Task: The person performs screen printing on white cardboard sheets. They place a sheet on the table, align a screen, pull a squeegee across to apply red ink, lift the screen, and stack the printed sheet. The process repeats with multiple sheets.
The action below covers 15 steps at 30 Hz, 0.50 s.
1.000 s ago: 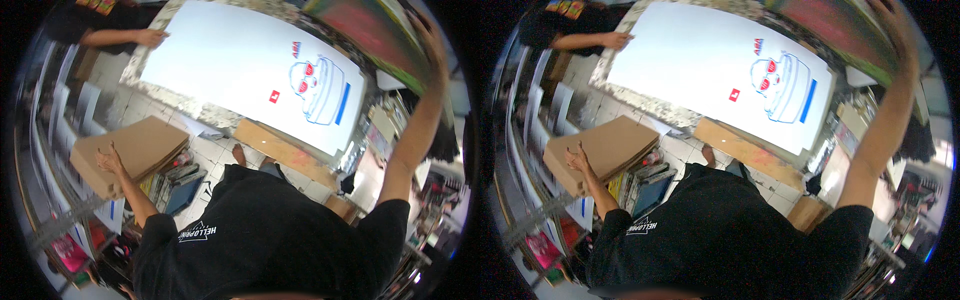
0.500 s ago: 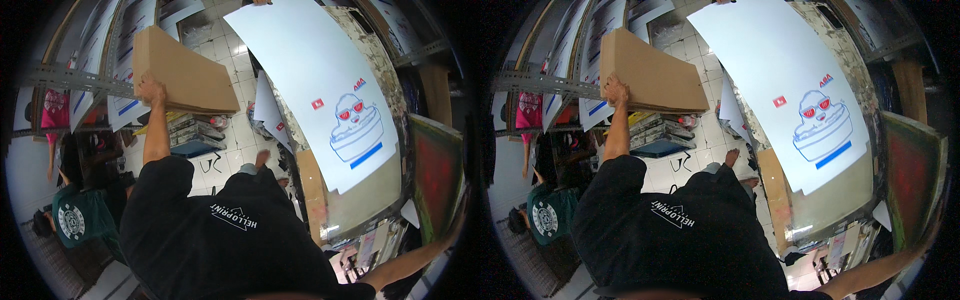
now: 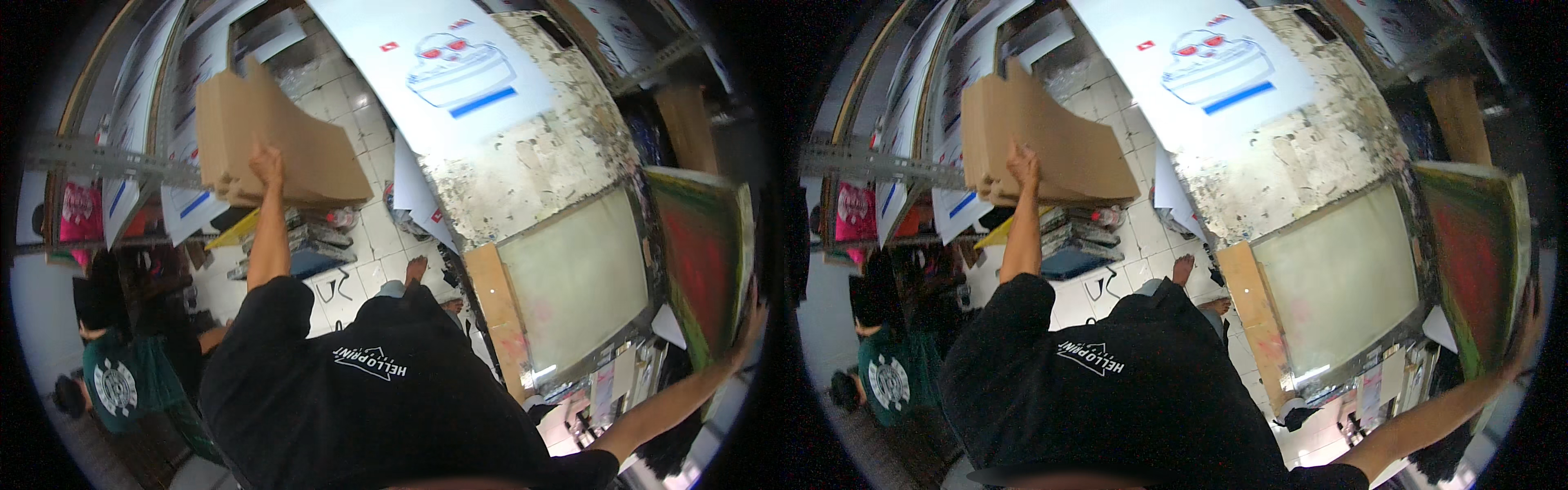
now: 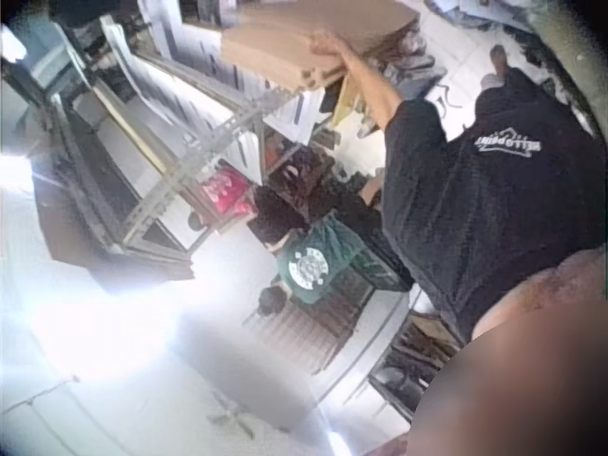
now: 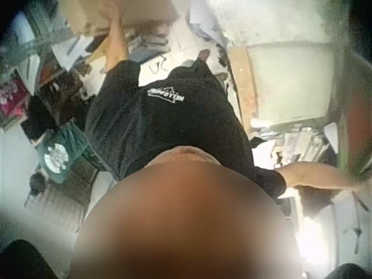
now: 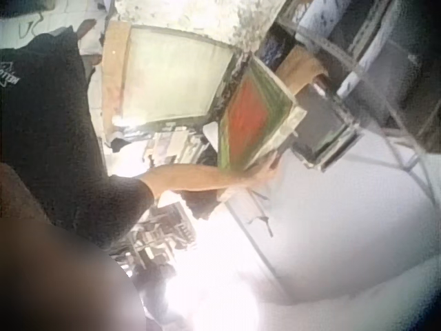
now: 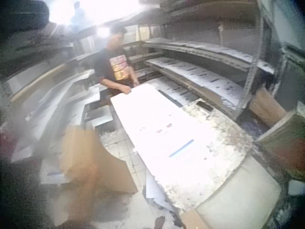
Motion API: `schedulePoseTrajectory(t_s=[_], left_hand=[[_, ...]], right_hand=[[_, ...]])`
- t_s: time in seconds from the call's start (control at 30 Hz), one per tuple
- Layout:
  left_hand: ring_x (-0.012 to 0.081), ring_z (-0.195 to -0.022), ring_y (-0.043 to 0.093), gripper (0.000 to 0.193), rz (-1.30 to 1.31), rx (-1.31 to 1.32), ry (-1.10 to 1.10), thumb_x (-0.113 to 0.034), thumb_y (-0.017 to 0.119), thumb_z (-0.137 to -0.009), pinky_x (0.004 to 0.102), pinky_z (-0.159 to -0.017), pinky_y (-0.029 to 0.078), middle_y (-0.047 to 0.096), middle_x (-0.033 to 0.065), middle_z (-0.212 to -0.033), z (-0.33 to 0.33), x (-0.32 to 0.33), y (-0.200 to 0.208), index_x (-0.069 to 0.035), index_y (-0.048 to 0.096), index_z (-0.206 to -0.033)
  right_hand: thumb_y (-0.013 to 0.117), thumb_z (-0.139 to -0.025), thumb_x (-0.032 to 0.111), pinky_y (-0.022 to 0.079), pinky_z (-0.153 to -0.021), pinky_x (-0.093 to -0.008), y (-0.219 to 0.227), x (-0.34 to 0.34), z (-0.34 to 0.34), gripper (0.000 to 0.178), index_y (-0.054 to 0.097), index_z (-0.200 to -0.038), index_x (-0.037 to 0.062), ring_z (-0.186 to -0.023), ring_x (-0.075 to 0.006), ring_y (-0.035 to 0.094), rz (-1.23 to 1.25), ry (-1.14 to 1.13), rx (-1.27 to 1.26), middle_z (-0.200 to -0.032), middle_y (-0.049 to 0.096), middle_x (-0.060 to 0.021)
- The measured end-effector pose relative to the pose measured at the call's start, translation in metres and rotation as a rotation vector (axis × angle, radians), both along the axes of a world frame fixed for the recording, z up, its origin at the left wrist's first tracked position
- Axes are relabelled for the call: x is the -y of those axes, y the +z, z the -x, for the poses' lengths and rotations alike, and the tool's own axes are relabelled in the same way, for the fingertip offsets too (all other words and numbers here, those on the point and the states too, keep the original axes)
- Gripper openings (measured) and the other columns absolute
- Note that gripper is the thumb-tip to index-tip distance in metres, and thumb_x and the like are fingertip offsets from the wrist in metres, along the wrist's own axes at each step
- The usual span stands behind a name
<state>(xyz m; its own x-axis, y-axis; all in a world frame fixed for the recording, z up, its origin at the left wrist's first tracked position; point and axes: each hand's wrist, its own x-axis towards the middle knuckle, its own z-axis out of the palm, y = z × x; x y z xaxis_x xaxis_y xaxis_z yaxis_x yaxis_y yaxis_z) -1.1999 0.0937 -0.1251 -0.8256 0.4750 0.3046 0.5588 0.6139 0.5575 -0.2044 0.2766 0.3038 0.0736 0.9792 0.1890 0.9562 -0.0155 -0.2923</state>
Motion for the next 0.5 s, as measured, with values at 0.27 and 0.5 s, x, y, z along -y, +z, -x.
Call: schedulePoseTrajectory(t_s=[0.27, 0.5], left_hand=[[0.0280, -0.092, 0.067, 0.036, -0.419, -0.129, -0.106, -0.005, 0.058, -0.090, 0.0368, -0.084, 0.051, 0.069, 0.0212, -0.101, -0.046, 0.014, 0.130, 0.008, 0.057, -0.123], [0.0212, -0.098, 0.065, 0.035, -0.669, -0.087, -0.104, 0.001, 0.058, -0.092, 0.0321, -0.085, 0.053, 0.066, 0.0173, -0.116, -0.113, 0.037, 0.234, 0.007, 0.057, -0.126]], right_hand=[[0.060, -0.095, 0.040, 0.034, -0.110, -0.0348, -0.002, 0.003, 0.035, 0.053, 0.056, -0.134, 0.0042, -0.126, -0.0246, 0.051, -0.229, -0.017, 0.006, -0.136, 0.055, -0.0151], [0.061, -0.093, 0.043, 0.033, -0.111, -0.0365, 0.004, -0.006, 0.061, 0.053, 0.059, -0.132, 0.0070, -0.129, -0.0273, 0.050, -0.245, -0.046, 0.251, -0.138, 0.055, -0.0165]])
